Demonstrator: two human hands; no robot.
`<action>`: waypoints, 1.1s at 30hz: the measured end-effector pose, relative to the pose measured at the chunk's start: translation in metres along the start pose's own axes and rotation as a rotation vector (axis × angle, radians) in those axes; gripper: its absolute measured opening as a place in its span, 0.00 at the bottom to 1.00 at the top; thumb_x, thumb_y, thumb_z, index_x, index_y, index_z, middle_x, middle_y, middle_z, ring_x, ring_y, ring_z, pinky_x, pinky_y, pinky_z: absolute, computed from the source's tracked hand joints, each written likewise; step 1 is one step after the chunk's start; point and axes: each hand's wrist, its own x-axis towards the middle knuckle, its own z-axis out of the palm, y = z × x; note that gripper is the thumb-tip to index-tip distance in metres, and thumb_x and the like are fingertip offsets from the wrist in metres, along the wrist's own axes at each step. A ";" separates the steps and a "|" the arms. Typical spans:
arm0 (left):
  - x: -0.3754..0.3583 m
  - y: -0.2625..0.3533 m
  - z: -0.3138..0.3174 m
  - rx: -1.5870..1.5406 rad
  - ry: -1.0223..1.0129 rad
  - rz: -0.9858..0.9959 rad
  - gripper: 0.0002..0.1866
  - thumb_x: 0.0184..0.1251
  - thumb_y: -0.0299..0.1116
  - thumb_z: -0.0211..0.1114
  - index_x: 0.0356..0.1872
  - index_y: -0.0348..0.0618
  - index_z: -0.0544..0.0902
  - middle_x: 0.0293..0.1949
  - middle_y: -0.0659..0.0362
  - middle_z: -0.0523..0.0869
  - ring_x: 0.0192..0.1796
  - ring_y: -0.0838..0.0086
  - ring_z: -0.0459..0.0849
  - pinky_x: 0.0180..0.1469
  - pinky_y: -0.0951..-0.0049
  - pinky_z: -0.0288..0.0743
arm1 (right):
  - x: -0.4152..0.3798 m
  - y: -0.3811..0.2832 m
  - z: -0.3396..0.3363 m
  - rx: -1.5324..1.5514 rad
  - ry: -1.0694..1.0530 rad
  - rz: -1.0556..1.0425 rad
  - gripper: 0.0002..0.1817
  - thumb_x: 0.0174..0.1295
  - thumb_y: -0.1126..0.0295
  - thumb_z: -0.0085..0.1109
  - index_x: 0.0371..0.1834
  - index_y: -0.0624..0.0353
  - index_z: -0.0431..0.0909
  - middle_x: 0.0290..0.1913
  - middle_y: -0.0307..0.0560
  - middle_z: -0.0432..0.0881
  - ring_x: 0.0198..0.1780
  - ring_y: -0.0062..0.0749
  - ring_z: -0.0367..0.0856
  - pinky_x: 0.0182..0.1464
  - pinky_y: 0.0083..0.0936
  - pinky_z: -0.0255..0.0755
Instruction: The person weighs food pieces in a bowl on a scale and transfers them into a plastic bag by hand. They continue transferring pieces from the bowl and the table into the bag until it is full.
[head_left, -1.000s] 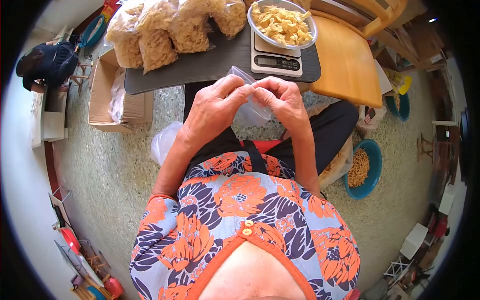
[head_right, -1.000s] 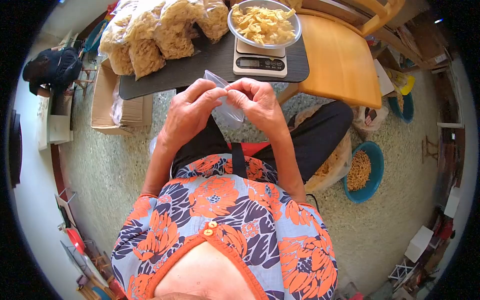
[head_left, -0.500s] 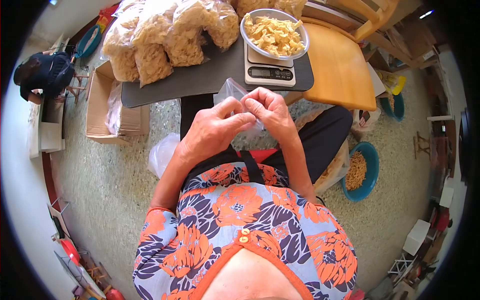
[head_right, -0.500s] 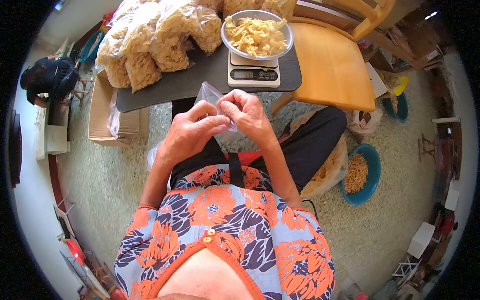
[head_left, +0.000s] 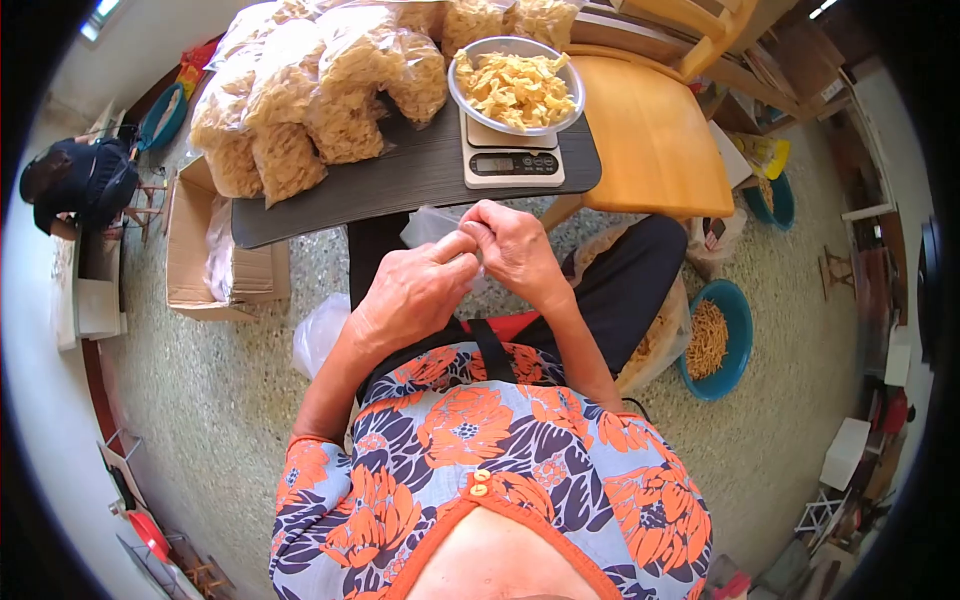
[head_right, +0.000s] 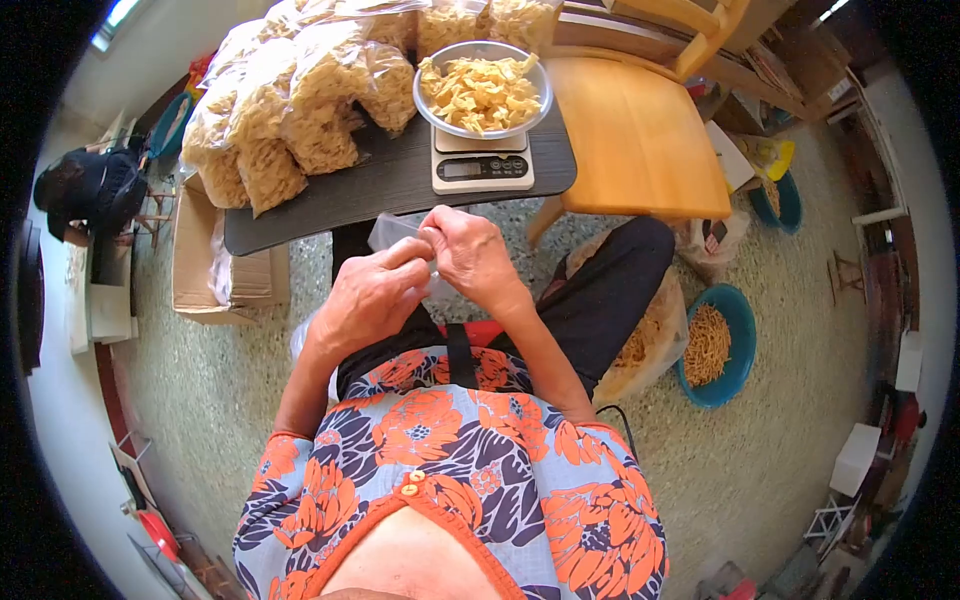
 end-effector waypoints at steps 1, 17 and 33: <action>-0.002 0.000 0.004 0.057 -0.039 -0.012 0.05 0.65 0.27 0.67 0.38 0.45 0.79 0.45 0.58 0.84 0.37 0.56 0.88 0.38 0.59 0.82 | 0.000 0.003 0.002 -0.156 0.077 -0.135 0.07 0.71 0.71 0.64 0.41 0.64 0.82 0.33 0.55 0.85 0.37 0.47 0.87 0.41 0.36 0.79; -0.013 0.007 0.003 0.132 0.026 -0.113 0.10 0.73 0.31 0.68 0.49 0.40 0.79 0.42 0.50 0.77 0.33 0.49 0.85 0.36 0.55 0.81 | -0.001 0.009 -0.001 -0.070 0.153 -0.099 0.04 0.66 0.79 0.67 0.42 0.62 0.83 0.27 0.50 0.83 0.27 0.35 0.83 0.33 0.32 0.76; -0.005 -0.018 0.011 0.307 -0.212 -0.132 0.10 0.62 0.22 0.62 0.44 0.37 0.78 0.48 0.48 0.79 0.38 0.49 0.87 0.38 0.52 0.82 | 0.004 0.006 0.009 -0.005 0.085 -0.148 0.05 0.63 0.77 0.69 0.41 0.62 0.87 0.34 0.54 0.88 0.33 0.45 0.88 0.38 0.35 0.80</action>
